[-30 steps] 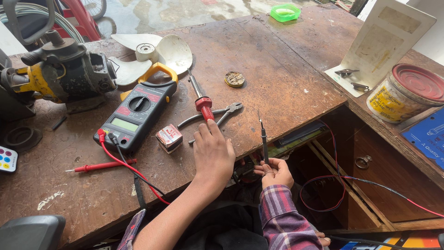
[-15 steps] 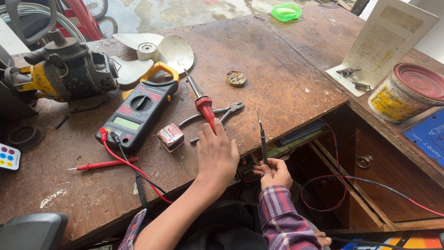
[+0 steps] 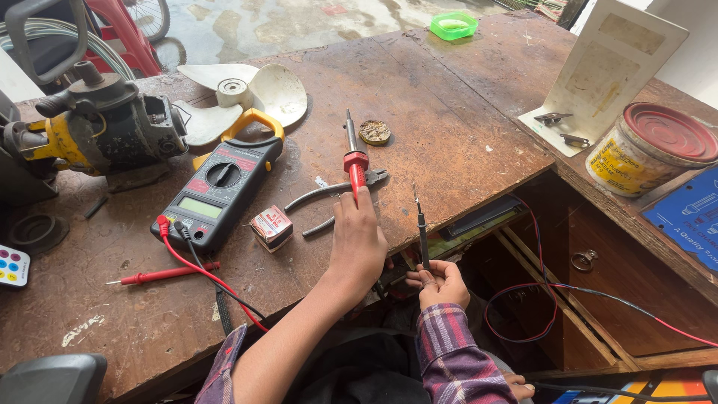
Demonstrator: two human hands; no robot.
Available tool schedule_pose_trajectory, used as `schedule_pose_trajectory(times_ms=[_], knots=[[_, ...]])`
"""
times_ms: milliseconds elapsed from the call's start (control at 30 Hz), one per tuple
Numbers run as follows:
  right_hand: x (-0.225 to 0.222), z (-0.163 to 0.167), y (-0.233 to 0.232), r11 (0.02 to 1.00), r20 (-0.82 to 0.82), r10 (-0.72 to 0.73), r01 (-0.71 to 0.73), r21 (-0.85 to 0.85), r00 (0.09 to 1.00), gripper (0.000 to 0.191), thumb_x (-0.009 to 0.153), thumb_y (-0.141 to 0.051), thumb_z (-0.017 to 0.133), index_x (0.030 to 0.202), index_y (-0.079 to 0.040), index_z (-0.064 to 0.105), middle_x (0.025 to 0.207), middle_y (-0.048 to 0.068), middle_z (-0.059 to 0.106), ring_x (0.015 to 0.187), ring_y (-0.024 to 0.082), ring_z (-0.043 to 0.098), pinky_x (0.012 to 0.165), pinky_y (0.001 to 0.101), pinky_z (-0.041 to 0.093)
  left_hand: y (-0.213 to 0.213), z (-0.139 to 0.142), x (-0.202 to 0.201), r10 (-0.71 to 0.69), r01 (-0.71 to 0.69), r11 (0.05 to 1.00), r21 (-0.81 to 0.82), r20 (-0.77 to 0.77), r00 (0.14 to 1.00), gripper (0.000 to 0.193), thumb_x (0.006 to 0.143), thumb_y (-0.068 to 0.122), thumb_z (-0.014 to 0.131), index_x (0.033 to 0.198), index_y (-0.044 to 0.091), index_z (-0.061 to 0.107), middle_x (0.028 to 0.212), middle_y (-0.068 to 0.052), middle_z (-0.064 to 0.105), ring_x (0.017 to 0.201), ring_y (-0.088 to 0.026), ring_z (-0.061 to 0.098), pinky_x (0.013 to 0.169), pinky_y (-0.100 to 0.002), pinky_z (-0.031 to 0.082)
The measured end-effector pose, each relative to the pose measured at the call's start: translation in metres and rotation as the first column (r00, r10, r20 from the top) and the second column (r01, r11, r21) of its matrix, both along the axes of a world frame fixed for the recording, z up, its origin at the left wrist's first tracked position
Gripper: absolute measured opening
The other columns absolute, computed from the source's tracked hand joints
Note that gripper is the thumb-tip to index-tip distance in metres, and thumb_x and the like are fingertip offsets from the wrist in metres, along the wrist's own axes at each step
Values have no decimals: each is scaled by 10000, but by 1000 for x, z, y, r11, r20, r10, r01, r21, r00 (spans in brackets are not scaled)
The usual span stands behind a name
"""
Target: The person solders a wire connection on a workbench, holding a soldering iron in one hand and solder in the other while pliers steady the work. They reposition the wire with pliers, apply solder to the joint, and continue working on the connection with the iron and solder.
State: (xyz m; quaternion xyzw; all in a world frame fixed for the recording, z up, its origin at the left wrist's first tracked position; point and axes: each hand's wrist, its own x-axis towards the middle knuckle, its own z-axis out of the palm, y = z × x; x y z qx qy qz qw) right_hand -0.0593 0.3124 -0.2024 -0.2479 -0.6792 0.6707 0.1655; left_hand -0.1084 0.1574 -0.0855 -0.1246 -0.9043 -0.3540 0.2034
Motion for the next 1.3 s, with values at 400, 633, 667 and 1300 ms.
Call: schedule_pose_trajectory(times_ms=[400, 633, 667, 1300], knots=[[0, 6, 8, 999, -46, -25, 26, 21, 999, 144, 957, 73, 576, 1099, 63, 562, 1019, 184, 714, 877, 249, 769, 785, 352, 668, 11, 4, 9, 69, -60, 988, -139, 59, 996, 708, 805, 166, 722, 1376, -103, 402, 1278, -306, 467, 1123, -415, 532, 892, -495, 480], [-6, 6, 12, 995, -94, -60, 67, 74, 994, 151, 944, 68, 613, 1090, 57, 574, 1011, 164, 723, 895, 236, 769, 806, 334, 657, 16, 6, 13, 43, -29, 990, -137, 104, 994, 708, 825, 226, 725, 1381, -68, 401, 1278, -278, 453, 1159, -416, 492, 916, -528, 451], [-7, 7, 13, 995, -113, -63, 71, 71, 992, 154, 942, 68, 616, 1089, 57, 572, 1013, 162, 720, 895, 233, 768, 804, 332, 658, 16, 7, 13, 42, -26, 989, -148, 110, 993, 686, 833, 220, 718, 1388, -37, 408, 1286, -273, 442, 1158, -413, 492, 914, -529, 451], [-3, 36, 27, 988, -116, -100, 113, 108, 988, 157, 915, 70, 658, 1050, 32, 589, 964, 148, 734, 882, 199, 769, 811, 298, 646, 36, 8, 11, 26, -13, 987, -158, 80, 996, 399, 877, 259, 699, 1227, 92, 606, 1459, -327, 250, 1137, -427, 485, 911, -537, 443]])
